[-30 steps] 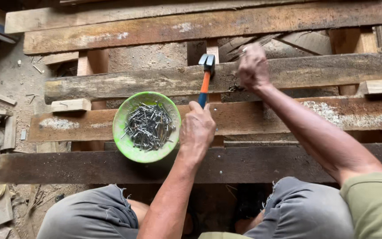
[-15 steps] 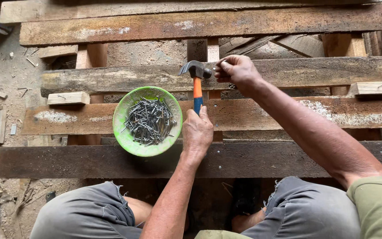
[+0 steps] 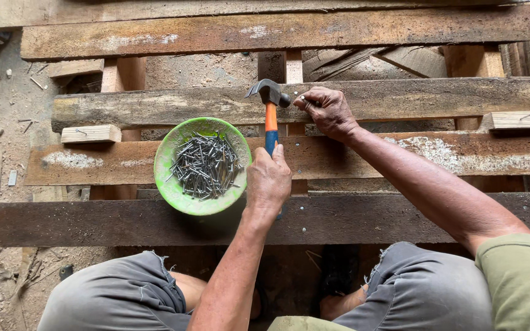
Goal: The person hammers nails into wooden planks to assemble a pallet. They repeatedly pick up nails from a green bowl, position them on the wood, and strike them with a hammer. The person also adjusts the position of the planks and the bowl during the process.
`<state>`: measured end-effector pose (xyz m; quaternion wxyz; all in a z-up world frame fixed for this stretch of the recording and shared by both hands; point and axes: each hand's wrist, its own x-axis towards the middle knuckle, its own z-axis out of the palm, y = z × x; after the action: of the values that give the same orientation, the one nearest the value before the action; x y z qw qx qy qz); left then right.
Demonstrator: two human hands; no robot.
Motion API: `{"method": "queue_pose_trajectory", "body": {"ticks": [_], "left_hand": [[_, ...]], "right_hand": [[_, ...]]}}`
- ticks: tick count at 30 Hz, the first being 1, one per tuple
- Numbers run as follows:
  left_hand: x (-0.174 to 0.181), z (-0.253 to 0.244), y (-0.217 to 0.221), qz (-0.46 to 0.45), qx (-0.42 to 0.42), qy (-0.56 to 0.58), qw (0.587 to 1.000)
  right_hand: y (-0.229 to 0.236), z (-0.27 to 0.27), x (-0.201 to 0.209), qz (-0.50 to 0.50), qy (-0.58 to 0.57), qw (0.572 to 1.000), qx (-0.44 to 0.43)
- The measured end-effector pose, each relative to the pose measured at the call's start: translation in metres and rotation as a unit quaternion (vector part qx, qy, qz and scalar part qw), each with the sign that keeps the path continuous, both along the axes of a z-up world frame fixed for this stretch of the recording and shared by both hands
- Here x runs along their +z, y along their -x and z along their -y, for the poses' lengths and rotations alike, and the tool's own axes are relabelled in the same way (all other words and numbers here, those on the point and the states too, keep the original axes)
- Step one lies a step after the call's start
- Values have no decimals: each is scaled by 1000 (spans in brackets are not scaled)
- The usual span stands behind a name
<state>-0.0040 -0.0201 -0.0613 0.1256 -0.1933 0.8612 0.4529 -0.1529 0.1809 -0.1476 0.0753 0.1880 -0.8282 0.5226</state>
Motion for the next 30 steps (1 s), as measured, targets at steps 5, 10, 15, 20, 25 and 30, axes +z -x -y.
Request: {"method": "queue_pose_trajectory", "body": {"ticks": [5,10,15,20,25,30], "left_hand": [[32,-2,-14,-78,-32,21,996],[60,-10,-28,-119,-98,93,984],[60,-11,-16,-106,-138,124,977],[78,-21,-23,-130,-148,143,970],[78,-9,-11,-103,-173,167,965],[95,-21,-20,-178,-109,175,962]], "right_hand": [[-2,0,3,-19,-11,1000,5],[2,0,-6,-28,-12,999,9],[8,0,-10,-38,-8,999,12],[8,-5,-26,-53,-21,998,7],[7,-10,23,-33,-20,998,42],[28,-56,26,-91,-293,946,-99]]}}
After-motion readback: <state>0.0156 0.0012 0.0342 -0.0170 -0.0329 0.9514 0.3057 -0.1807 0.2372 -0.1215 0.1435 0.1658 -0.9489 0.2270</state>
